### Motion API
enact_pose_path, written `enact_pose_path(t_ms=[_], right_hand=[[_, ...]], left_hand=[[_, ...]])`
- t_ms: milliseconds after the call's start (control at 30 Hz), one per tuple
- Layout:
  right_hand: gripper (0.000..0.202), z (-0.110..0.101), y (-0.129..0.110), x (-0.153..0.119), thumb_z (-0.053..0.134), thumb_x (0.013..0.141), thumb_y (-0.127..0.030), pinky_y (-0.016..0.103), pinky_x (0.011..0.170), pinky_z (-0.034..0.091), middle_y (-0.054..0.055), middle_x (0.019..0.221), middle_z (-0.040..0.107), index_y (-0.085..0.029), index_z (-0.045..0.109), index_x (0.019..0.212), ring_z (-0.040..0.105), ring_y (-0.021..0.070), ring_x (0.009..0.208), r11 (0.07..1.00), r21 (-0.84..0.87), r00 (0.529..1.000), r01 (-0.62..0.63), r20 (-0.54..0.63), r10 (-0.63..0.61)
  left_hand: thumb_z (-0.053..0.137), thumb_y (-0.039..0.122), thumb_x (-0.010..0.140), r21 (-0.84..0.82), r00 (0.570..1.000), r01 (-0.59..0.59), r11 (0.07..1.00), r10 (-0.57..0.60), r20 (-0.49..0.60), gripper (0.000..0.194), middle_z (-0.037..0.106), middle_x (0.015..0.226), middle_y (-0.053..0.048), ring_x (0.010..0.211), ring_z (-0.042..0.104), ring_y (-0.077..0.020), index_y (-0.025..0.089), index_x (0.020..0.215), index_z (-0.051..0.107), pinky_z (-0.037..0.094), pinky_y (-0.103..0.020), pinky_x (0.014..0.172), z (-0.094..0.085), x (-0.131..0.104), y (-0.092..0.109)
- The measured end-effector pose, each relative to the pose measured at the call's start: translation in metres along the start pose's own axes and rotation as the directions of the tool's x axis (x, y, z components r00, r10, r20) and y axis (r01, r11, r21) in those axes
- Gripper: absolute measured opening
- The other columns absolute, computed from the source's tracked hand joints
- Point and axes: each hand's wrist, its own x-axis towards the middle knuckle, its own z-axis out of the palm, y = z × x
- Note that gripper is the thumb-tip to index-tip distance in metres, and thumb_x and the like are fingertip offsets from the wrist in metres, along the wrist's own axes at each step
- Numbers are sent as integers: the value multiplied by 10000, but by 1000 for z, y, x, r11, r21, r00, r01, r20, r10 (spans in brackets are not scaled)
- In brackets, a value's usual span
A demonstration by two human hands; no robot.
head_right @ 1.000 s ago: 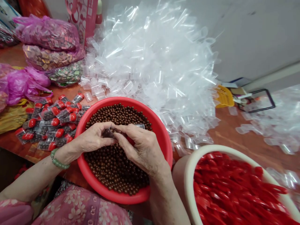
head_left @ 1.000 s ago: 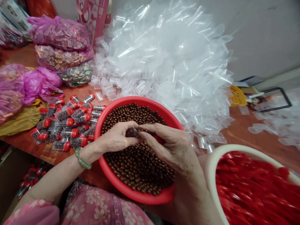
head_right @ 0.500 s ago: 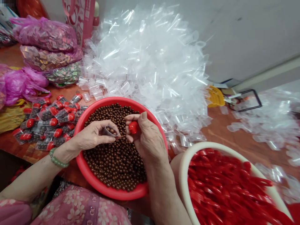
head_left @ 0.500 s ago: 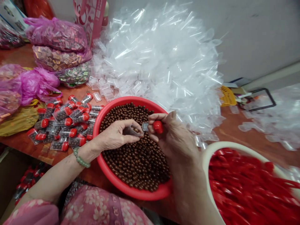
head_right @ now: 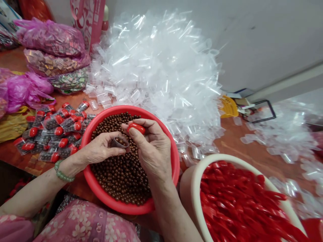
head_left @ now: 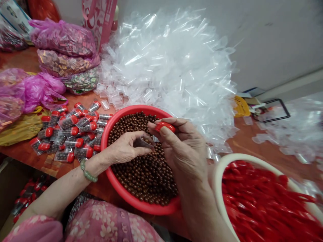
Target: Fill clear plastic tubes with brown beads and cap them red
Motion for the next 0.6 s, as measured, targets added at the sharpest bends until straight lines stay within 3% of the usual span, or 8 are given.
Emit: enact_pose_path(t_ms=[133, 367, 500, 600], right_hand=[[153, 12, 10, -9, 730, 798, -208, 304, 818, 586, -17, 947, 718, -255, 684, 937, 722, 154, 893, 987, -89, 990, 135, -31, -138], [132, 21, 24, -16, 717, 805, -189, 341, 830, 578, 0, 915, 732, -235, 714, 928, 714, 159, 867, 924, -292, 960, 246, -55, -273], [128, 20, 28, -16, 678, 841, -211, 353, 828, 582, 6, 945, 741, -242, 714, 960, 716, 163, 880, 908, -306, 953, 287, -7, -303], [134, 17, 29, -18, 664, 855, -244, 376, 855, 571, 24, 965, 745, -232, 713, 979, 708, 171, 901, 890, -371, 958, 266, -2, -287]], left_hand=[[724, 212, 727, -92, 999, -33, 995, 34, 13, 213, 599, 765, 26, 715, 525, -86, 135, 913, 654, 423, -246, 762, 0, 0, -3], [801, 331, 676, -182, 999, -40, 982, 44, 18, 349, 578, 718, 28, 708, 530, -101, 132, 927, 662, 460, -270, 764, 0, 1, -5], [770, 378, 713, -156, 999, -44, 987, 45, 1, 360, 581, 716, 17, 687, 520, -101, 124, 944, 661, 450, -255, 710, -2, 0, -8], [759, 363, 729, -126, 998, -53, 991, 50, -25, 339, 630, 814, -14, 767, 557, -122, 122, 949, 666, 461, -278, 787, -3, -1, -8]])
